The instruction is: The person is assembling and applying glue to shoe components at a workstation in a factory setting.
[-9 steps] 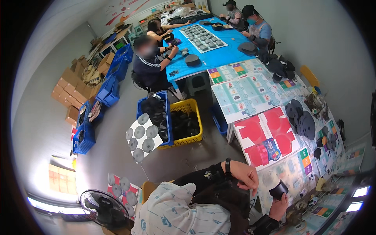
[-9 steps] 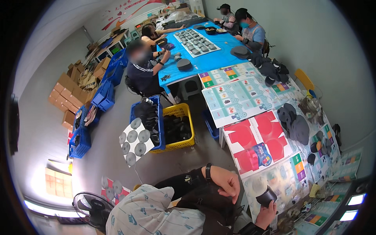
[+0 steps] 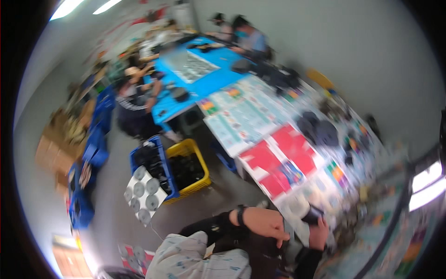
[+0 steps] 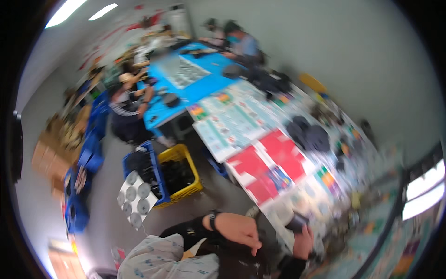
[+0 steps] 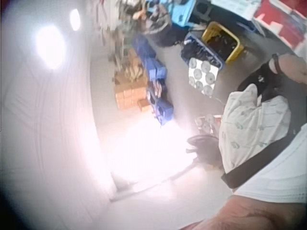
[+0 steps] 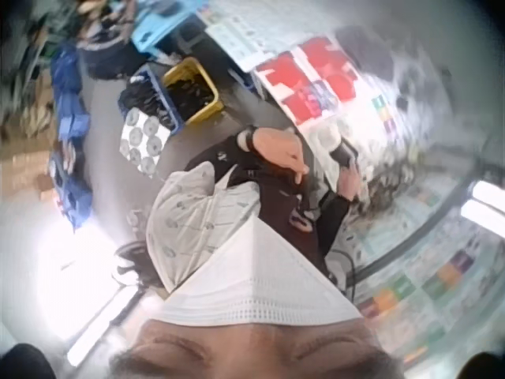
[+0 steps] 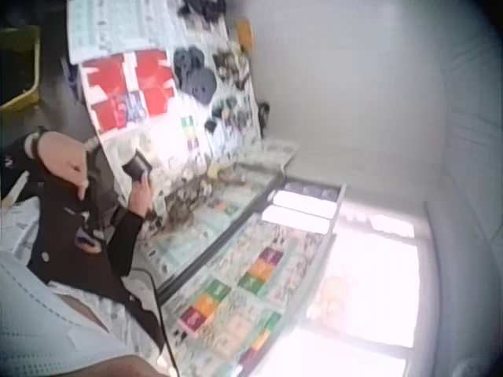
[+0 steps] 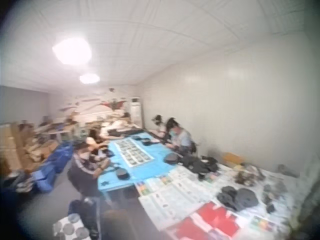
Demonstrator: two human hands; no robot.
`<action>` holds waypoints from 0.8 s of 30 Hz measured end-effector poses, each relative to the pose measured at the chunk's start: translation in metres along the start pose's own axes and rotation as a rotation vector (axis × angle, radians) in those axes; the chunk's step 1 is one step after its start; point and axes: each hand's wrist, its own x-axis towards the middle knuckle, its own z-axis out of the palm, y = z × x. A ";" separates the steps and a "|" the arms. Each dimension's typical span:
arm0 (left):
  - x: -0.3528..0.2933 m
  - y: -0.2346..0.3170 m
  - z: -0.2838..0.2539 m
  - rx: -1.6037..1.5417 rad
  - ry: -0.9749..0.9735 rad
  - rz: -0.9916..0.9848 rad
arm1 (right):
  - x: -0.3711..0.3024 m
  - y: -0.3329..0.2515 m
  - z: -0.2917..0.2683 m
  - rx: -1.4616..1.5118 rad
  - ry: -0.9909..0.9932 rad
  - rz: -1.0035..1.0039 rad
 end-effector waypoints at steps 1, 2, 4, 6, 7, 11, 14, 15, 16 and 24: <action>-0.002 -0.011 0.000 0.133 0.118 -0.002 | 0.004 -0.007 0.026 -0.144 -0.039 0.067; 0.004 -0.002 0.008 0.317 0.220 0.005 | -0.001 -0.009 0.027 -0.730 -0.059 -0.214; 0.005 -0.006 0.003 0.522 0.559 0.147 | 0.010 -0.008 0.052 -0.124 -0.032 0.003; -0.012 0.012 -0.020 0.057 0.683 -0.105 | 0.011 -0.018 0.065 0.107 0.050 0.078; -0.013 0.001 -0.031 0.092 0.753 0.106 | 0.013 -0.019 0.063 0.094 0.069 0.079; 0.006 -0.008 -0.020 0.096 0.834 0.284 | 0.004 -0.013 0.048 0.125 0.079 0.112; 0.038 0.020 -0.013 0.583 0.581 0.008 | 0.003 -0.008 0.028 0.147 0.130 0.125; 0.058 0.012 -0.008 0.724 0.478 -0.057 | -0.001 -0.009 0.009 0.140 0.175 0.108; 0.074 -0.010 0.001 0.767 0.597 -0.140 | -0.001 -0.009 0.008 0.153 0.177 0.121; 0.208 -0.215 0.000 -0.581 0.784 -0.388 | 0.062 -0.003 0.013 0.102 0.251 0.149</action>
